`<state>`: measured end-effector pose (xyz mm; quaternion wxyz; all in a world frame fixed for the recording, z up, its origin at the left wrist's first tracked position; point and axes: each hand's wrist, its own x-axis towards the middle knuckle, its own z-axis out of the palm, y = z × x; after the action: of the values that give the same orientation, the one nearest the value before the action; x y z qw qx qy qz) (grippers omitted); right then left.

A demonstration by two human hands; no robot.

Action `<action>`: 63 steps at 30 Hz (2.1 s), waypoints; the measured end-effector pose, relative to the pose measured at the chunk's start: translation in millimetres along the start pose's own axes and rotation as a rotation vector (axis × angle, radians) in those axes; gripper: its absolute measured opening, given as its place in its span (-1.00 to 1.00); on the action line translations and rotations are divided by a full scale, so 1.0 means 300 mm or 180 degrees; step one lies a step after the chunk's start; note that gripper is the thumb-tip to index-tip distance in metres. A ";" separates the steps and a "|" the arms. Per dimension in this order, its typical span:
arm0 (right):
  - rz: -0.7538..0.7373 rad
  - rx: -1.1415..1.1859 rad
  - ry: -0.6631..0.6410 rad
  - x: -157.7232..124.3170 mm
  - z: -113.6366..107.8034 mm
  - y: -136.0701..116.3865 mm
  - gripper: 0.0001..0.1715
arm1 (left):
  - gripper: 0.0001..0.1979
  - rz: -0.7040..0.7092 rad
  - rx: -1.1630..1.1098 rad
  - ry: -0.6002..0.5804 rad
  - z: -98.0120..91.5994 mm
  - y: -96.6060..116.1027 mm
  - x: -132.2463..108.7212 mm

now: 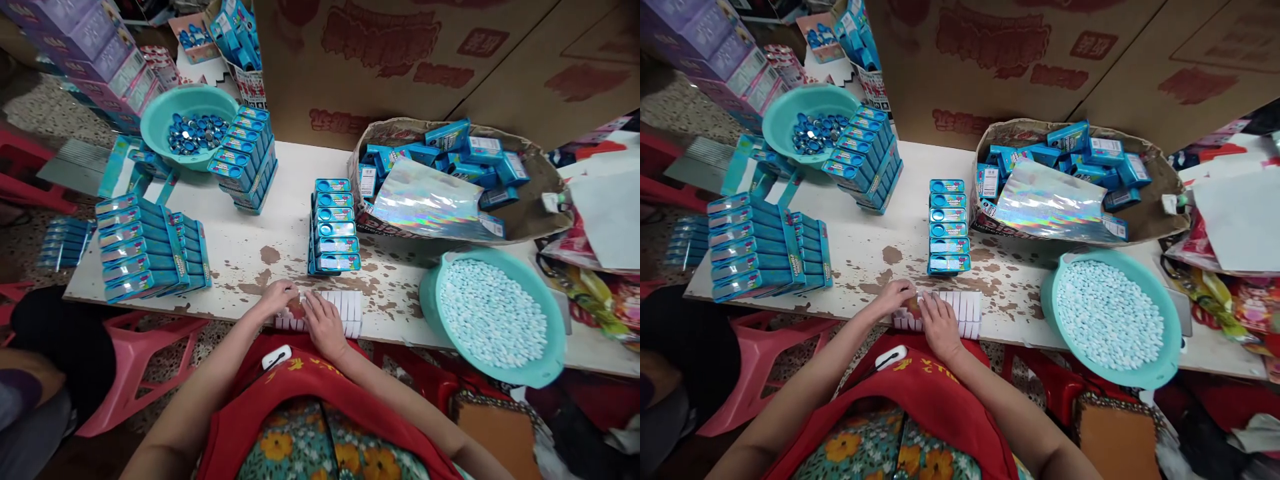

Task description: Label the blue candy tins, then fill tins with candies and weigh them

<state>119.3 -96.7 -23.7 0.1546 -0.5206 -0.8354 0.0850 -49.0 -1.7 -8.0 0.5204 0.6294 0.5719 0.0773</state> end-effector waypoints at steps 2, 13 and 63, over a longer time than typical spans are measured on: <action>0.0026 0.0130 0.0128 0.001 -0.019 0.010 -0.80 | -0.77 -0.0040 0.0038 0.0042 0.003 -0.003 0.007; 0.0541 0.0922 0.0403 0.101 0.020 0.058 -0.72 | -0.72 0.0238 0.0051 -0.0249 -0.019 0.014 0.007; 0.0078 0.0468 0.0026 0.032 -0.007 0.040 -0.83 | -0.79 -0.0461 -0.0883 -0.0481 0.007 -0.025 0.084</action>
<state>126.3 -82.8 -23.8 0.1947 -0.5185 -0.8198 0.1459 -44.0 15.8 -26.9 0.6480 0.5127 0.5588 0.0702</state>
